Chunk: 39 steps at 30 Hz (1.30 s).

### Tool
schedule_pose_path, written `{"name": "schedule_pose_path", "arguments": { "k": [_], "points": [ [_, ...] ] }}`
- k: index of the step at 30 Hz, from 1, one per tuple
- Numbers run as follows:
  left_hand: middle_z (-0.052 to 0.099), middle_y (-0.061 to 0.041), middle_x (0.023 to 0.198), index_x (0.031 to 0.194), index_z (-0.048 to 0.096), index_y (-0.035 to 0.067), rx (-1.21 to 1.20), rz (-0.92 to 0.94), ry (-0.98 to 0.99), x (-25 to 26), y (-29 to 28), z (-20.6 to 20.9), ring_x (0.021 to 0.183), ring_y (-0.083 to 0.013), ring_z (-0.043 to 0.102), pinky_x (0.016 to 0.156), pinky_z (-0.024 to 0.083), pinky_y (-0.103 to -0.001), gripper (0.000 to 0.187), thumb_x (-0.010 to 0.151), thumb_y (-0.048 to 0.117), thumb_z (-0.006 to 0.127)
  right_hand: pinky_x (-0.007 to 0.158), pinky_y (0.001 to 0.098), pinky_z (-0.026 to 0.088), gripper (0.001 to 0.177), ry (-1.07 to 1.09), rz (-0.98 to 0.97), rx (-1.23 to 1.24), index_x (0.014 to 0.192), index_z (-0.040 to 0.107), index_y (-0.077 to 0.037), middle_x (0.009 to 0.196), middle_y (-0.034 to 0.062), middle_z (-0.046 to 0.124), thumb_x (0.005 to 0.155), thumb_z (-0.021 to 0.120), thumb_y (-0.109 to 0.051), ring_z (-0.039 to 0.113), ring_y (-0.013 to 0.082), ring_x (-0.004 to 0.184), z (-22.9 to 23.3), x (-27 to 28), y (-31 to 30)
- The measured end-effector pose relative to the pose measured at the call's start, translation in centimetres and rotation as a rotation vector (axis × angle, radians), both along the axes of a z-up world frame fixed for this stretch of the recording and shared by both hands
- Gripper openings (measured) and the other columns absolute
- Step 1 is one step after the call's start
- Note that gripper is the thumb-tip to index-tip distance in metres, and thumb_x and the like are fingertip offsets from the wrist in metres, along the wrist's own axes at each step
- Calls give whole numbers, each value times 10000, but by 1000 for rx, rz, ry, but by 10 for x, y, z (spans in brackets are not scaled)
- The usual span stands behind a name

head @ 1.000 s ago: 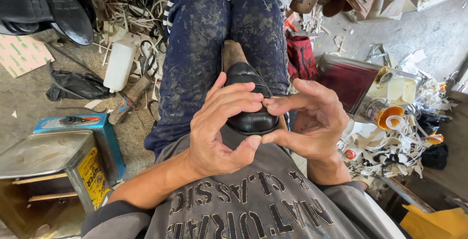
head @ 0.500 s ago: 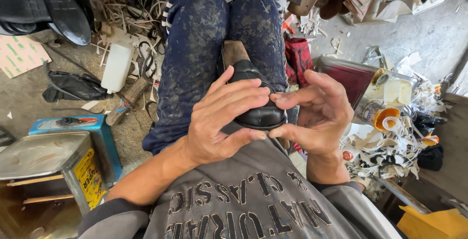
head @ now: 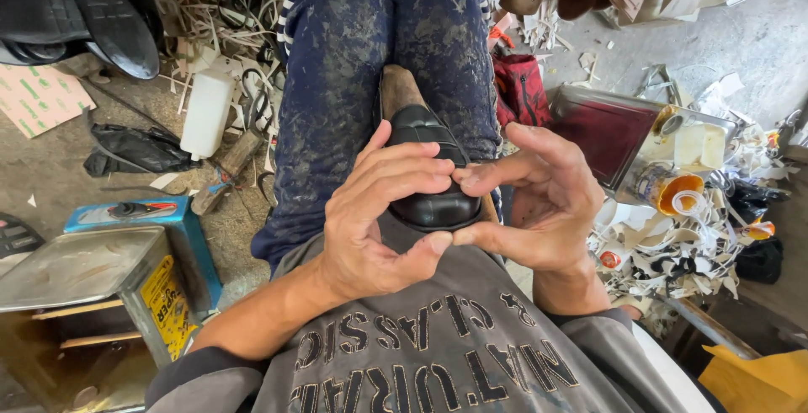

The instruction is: The person is lasting a shoe, pulling the leather upper over a wooden last and securing it before hammering the edges.

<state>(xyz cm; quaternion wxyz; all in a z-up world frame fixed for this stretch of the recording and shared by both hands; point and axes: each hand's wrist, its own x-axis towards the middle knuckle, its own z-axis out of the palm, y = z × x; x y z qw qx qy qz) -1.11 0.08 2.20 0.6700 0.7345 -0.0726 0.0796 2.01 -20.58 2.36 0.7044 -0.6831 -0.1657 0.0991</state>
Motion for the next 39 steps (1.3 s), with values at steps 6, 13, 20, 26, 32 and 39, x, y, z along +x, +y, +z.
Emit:
{"name": "schedule_pose_path", "arguments": {
  "k": [6,13,20,26,32,39],
  "points": [
    [719,-159,1156,1114,628,37,-19,24,25,-8,-2,-1,1195,-370,703,1272,363,-630,301,914,262,632,1088,420,662,906,88,-7,-124,1430,430,33,970,145,717,690,933,-113,758,221,997,15,-3,12],
    [682,-108,1357,1370,591,98,433,-344,-420,-5,9,-20,1315,-352,644,1172,370,-705,480,1050,448,665,1088,387,581,700,184,-173,-62,1522,361,26,1195,229,684,913,702,-34,680,295,1182,-10,2,-4],
    [670,-136,1320,1299,618,16,628,-388,-470,-2,34,5,1264,-324,659,1110,515,-504,582,854,287,876,1022,322,582,437,405,-330,26,1457,505,-32,1311,148,647,1064,547,-218,670,264,1205,-64,9,-30],
    [649,-395,1231,1251,496,-160,-253,203,-122,-39,46,-3,1172,-450,702,1012,611,-414,560,842,99,778,868,352,536,758,717,-298,461,1522,486,-86,1466,177,595,952,462,-586,619,238,1160,-51,14,0],
    [598,-113,1131,1588,365,99,-24,39,444,-48,18,-74,1001,-231,597,918,522,-304,870,839,131,806,1204,438,464,887,187,-96,-5,1587,313,-81,1531,206,477,921,544,-620,514,293,1402,-33,73,3],
    [720,-104,1307,1604,318,173,120,-49,806,-27,13,-88,768,-189,659,832,515,-312,809,923,430,671,1283,586,361,532,-238,247,-651,1385,529,-164,1637,187,303,980,832,-327,349,413,1569,-51,81,27]
  ]
}}
